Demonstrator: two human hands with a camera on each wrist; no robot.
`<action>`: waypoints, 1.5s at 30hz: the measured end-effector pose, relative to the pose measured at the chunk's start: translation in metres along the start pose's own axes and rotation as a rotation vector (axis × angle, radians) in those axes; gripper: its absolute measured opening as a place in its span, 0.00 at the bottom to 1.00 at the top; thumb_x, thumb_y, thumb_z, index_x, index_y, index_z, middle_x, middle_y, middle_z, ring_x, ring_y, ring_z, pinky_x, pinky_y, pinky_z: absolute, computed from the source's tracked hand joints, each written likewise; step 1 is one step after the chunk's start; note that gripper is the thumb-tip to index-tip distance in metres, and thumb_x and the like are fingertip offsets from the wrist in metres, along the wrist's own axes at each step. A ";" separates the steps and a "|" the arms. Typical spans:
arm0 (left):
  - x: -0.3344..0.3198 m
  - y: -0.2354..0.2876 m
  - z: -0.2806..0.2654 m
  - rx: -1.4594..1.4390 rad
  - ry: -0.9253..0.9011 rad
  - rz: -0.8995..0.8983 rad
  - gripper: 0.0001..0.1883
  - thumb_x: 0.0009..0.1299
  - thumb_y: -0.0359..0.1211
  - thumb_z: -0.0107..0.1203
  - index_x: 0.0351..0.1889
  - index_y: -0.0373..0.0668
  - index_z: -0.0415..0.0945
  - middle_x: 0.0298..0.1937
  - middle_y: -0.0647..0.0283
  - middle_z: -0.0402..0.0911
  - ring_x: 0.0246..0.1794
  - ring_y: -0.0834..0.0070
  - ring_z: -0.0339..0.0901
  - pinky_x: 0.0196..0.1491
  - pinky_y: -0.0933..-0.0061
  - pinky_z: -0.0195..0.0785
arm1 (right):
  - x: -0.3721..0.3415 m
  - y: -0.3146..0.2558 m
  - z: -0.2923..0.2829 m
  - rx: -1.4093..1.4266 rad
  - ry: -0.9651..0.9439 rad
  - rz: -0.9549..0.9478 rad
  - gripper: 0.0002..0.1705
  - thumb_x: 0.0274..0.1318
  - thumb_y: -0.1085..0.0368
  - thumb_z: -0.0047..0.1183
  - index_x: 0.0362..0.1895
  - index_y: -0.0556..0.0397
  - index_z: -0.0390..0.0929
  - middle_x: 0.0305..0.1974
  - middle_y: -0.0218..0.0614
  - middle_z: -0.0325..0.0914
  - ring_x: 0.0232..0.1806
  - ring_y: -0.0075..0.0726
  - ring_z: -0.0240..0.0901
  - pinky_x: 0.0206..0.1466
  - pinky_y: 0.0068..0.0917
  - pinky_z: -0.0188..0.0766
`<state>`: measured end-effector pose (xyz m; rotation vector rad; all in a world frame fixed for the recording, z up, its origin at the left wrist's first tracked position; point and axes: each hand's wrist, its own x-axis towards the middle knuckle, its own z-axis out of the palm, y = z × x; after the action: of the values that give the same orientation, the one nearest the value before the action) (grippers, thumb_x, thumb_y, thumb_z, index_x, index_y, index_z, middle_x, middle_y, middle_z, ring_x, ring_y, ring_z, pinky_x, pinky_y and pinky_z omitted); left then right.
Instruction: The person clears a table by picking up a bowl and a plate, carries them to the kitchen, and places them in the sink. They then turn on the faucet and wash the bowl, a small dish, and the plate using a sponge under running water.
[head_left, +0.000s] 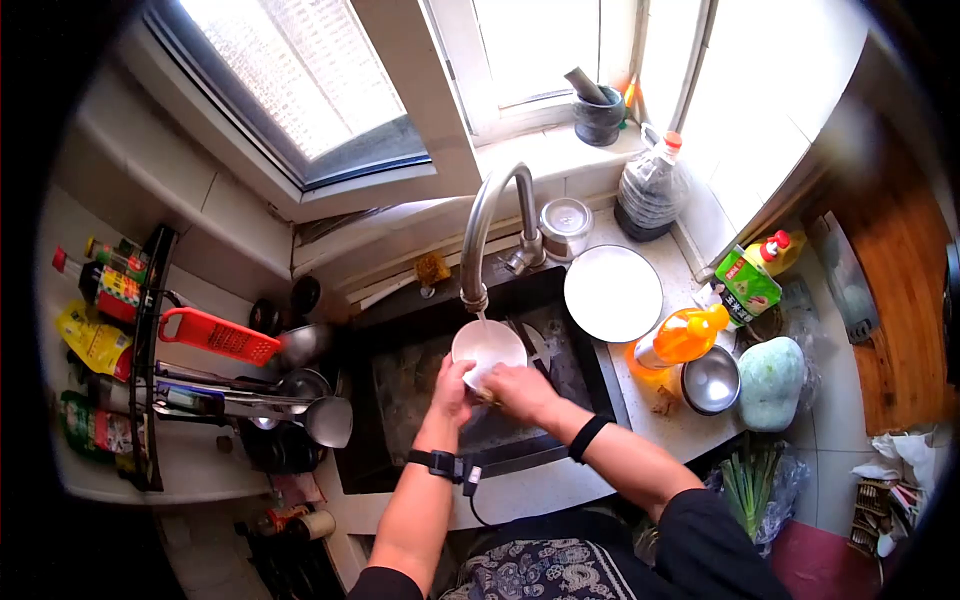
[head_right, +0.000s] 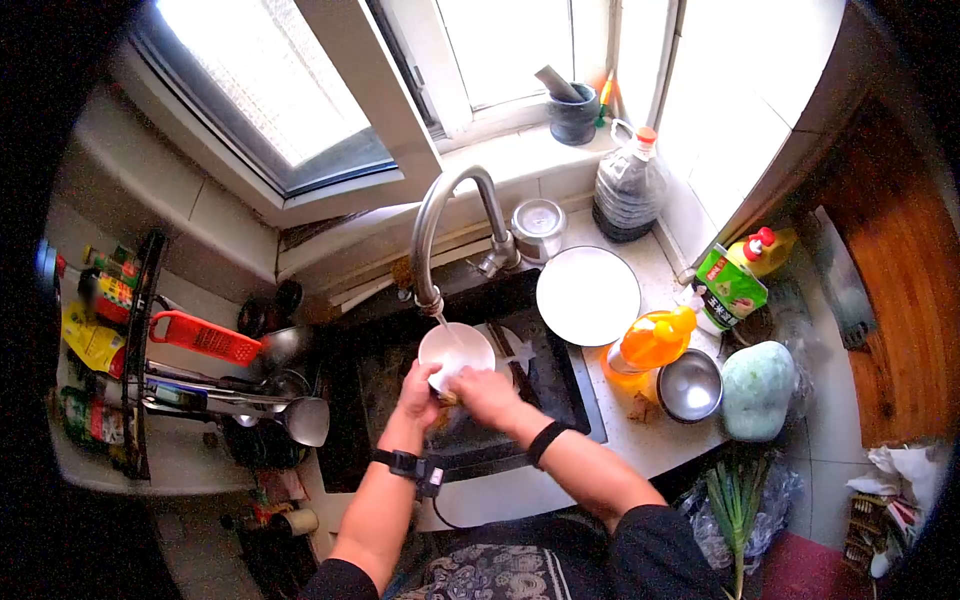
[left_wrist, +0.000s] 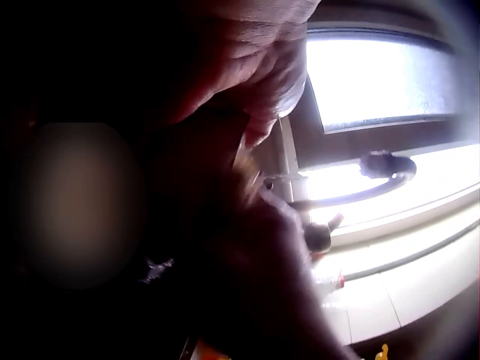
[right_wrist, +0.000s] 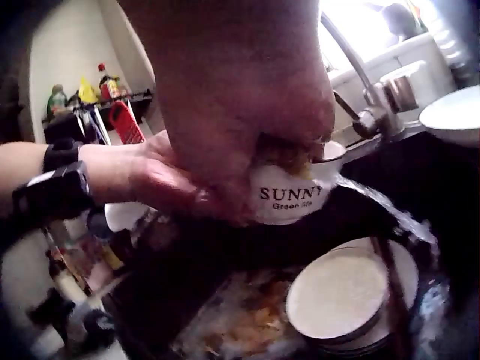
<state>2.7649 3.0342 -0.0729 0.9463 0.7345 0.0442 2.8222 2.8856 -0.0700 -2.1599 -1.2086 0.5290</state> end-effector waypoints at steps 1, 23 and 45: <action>0.003 -0.010 0.007 0.025 0.064 0.056 0.24 0.64 0.33 0.48 0.60 0.44 0.64 0.49 0.59 0.74 0.48 0.66 0.73 0.51 0.66 0.69 | 0.007 -0.012 0.008 0.145 0.158 0.045 0.14 0.42 0.69 0.55 0.39 0.51 0.73 0.39 0.47 0.75 0.39 0.59 0.73 0.42 0.47 0.73; 0.007 0.026 -0.033 0.046 0.059 -0.255 0.23 0.69 0.32 0.43 0.61 0.34 0.62 0.56 0.50 0.73 0.55 0.56 0.73 0.57 0.52 0.68 | -0.042 0.028 -0.067 0.293 0.487 -0.031 0.18 0.46 0.74 0.53 0.44 0.45 0.80 0.46 0.39 0.78 0.47 0.45 0.75 0.51 0.33 0.72; 0.024 -0.053 -0.027 -0.576 -0.314 -0.367 0.23 0.72 0.35 0.38 0.61 0.32 0.62 0.57 0.42 0.71 0.49 0.57 0.77 0.46 0.63 0.77 | 0.080 0.062 -0.088 0.251 0.384 0.246 0.26 0.48 0.67 0.53 0.55 0.45 0.73 0.53 0.43 0.74 0.54 0.50 0.70 0.58 0.37 0.67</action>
<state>2.7525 3.0297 -0.1357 0.2504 0.5467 -0.2022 2.9536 2.9025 -0.0502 -2.0796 -0.6406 0.3230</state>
